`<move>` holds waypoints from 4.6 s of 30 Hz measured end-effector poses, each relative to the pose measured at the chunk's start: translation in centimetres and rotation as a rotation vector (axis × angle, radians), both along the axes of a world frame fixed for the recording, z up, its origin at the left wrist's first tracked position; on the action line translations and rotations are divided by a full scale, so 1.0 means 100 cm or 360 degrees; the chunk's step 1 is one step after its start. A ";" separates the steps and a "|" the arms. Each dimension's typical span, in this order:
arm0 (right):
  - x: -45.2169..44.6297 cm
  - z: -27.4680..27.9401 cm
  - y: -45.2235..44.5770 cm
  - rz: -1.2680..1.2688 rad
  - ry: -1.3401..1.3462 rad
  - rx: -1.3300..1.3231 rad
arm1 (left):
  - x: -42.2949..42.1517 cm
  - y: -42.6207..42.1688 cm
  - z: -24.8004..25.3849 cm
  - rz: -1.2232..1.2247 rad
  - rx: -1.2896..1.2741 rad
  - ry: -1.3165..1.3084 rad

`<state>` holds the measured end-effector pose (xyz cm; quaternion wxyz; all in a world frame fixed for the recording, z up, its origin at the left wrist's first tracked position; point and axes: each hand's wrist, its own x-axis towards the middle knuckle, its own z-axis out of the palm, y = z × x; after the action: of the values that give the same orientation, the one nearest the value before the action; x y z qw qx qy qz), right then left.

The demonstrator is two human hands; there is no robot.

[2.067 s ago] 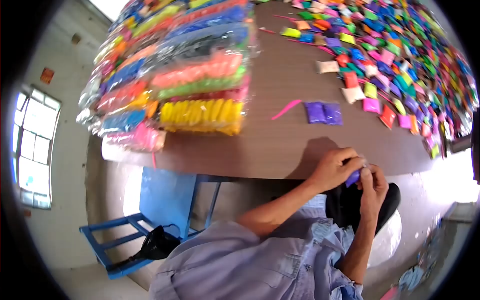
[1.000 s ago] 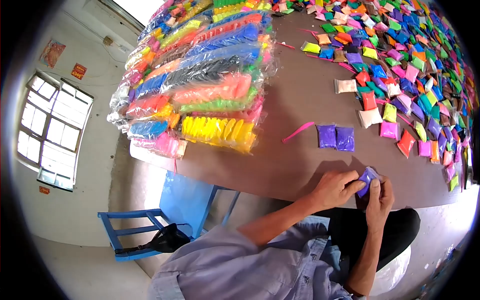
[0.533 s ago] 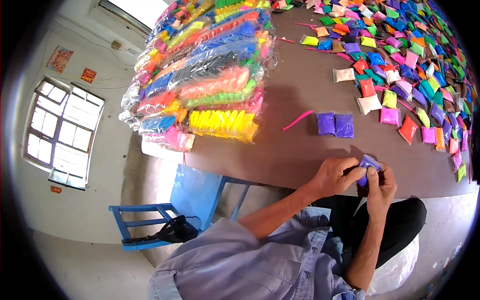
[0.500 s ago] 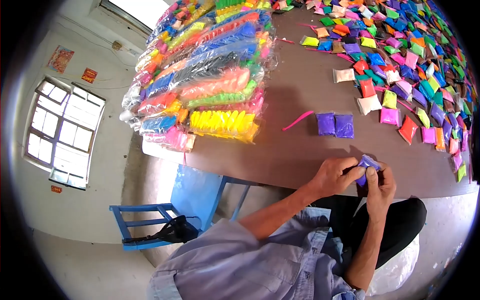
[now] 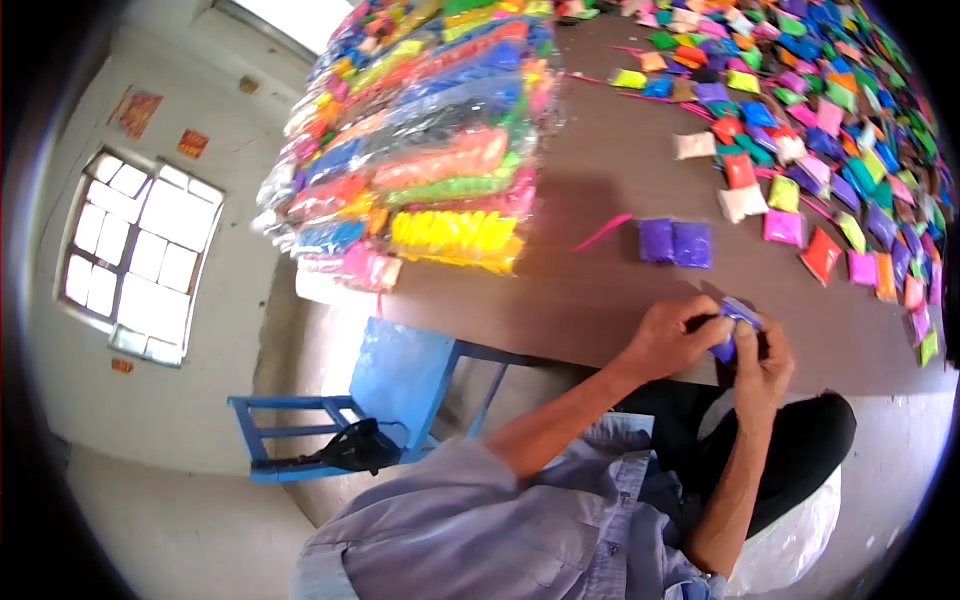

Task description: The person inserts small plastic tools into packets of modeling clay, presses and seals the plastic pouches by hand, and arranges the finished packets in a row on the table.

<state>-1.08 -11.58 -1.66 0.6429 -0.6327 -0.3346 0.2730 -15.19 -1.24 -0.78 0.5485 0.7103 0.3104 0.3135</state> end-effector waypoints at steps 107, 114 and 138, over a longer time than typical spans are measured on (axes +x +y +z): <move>0.000 0.019 -0.010 0.0033 0.0155 0.0040 | 0.001 0.005 0.005 -0.0242 0.0300 0.0146; 0.000 0.001 -0.007 0.0003 0.0367 0.0155 | 0.006 -0.003 0.019 -0.0232 0.0083 0.0126; 0.002 0.020 -0.012 0.0109 0.0023 0.0004 | 0.000 0.009 0.002 -0.0150 0.0249 0.0119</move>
<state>-0.89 -12.76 0.35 0.6363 -0.6180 -0.3517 0.2990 -15.15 -0.33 -0.62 0.4934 0.7761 0.2713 0.2839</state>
